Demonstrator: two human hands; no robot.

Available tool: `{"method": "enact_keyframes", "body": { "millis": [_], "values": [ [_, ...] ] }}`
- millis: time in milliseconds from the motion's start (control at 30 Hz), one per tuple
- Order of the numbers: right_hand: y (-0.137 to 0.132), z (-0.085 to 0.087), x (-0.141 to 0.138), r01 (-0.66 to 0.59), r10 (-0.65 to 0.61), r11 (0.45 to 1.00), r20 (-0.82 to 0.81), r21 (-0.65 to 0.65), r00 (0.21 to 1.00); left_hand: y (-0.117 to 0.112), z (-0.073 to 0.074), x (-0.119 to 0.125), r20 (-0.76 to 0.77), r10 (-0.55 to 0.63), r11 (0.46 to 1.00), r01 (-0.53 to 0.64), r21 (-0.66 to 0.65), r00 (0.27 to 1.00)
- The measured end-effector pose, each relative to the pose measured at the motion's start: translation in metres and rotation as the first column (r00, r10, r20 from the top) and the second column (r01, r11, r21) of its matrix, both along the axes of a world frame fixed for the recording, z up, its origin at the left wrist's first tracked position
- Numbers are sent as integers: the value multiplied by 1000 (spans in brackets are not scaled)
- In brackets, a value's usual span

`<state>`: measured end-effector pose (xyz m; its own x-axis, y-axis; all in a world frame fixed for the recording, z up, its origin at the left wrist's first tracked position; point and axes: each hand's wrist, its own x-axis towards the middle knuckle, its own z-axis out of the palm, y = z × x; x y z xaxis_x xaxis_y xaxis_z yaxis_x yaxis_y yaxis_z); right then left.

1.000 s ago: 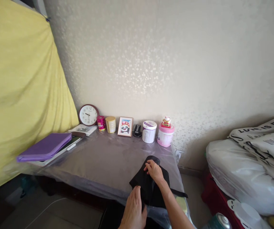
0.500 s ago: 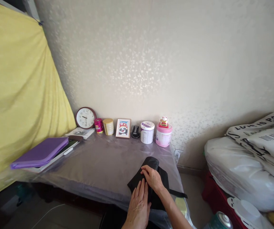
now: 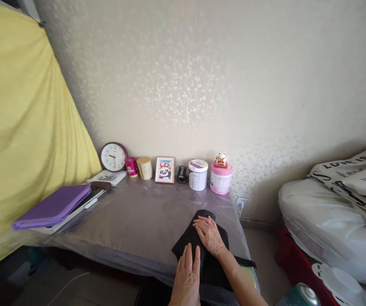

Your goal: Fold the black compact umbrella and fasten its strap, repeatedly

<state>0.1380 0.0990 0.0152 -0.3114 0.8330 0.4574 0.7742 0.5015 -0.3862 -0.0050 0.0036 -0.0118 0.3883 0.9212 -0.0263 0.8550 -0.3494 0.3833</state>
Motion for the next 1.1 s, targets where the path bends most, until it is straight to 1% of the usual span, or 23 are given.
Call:
{"method": "enact_keyframes", "body": {
  "millis": [133,200,267,333,433,500,567,633,700,767,867,967,1100],
  "values": [
    [25,0,3,81,-81,996,-4,-38,997,-3,25,4,-117,66,989,-81,-121,991],
    [34,0,5,118,-118,991,1,-60,993,-5,35,6,-132,68,985,-87,-147,989],
    [42,0,9,159,-158,984,20,-81,987,-6,42,8,-139,68,984,-90,-155,988],
    [49,1,12,219,-217,971,34,-92,976,-6,45,9,-148,82,983,-104,-150,986],
    [50,4,18,345,-344,935,22,-78,939,-6,49,10,-169,113,979,-139,-150,979],
    [43,5,22,415,-416,909,-5,-41,909,-7,53,11,-189,134,975,-163,-149,973],
    [30,3,26,438,-436,899,-57,25,898,-7,57,13,-208,147,974,-178,-138,967],
    [13,-2,29,389,-376,916,-126,101,918,-8,59,14,-226,161,974,-191,-120,961],
    [-5,-11,34,318,-290,938,-188,137,938,-8,58,15,-236,186,972,-214,-99,954],
    [-20,-20,41,285,-256,954,-243,94,936,-7,54,13,-216,203,970,-227,-90,955],
    [-34,-30,57,306,-305,951,-331,-51,893,-5,49,5,-135,177,975,-193,-114,975],
    [-42,-33,72,319,-360,933,-423,-168,832,-3,49,-7,-27,140,981,-142,-135,990],
    [-46,-33,87,304,-425,904,-550,-301,719,1,54,-21,108,110,983,-93,-158,988]
  ]
}}
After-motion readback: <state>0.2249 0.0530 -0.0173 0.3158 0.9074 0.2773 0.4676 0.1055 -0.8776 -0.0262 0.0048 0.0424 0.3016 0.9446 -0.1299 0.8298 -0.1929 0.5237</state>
